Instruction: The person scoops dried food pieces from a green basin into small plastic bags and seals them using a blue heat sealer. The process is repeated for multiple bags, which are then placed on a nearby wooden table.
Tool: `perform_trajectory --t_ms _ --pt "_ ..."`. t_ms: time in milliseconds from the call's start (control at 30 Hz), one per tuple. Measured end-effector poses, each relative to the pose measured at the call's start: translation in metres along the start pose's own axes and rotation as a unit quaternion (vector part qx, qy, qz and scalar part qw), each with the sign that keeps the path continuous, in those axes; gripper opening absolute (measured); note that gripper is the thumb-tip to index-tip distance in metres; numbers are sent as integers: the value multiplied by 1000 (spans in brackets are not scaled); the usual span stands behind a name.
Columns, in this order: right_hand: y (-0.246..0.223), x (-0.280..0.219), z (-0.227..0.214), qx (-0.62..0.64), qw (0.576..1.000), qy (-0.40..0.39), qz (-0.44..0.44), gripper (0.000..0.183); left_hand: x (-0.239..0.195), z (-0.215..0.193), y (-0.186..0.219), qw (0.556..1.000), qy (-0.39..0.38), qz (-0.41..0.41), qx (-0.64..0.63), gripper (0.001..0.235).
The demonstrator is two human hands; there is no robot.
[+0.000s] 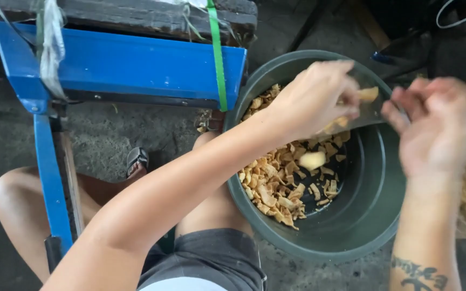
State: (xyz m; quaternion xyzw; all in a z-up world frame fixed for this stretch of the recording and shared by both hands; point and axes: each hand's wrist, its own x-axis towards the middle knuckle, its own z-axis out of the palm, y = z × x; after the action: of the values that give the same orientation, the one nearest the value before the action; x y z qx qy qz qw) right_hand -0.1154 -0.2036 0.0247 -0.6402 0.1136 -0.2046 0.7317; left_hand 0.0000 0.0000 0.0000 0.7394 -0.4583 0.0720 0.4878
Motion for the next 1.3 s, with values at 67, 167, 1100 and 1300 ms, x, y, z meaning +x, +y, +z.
perform_trajectory --t_ms 67,167,1100,1300 --pt "30 -13 10 -214 971 -33 99 26 4 -7 3 999 -30 -17 8 5" --pt "130 -54 -17 -502 769 -127 375 59 12 -18 14 1000 -8 28 2 8" --pt "212 -106 93 -359 804 -163 445 95 28 -69 7 998 5 64 20 16" --pt "242 -100 81 -338 825 -164 423 116 34 -98 13 962 132 237 31 13"
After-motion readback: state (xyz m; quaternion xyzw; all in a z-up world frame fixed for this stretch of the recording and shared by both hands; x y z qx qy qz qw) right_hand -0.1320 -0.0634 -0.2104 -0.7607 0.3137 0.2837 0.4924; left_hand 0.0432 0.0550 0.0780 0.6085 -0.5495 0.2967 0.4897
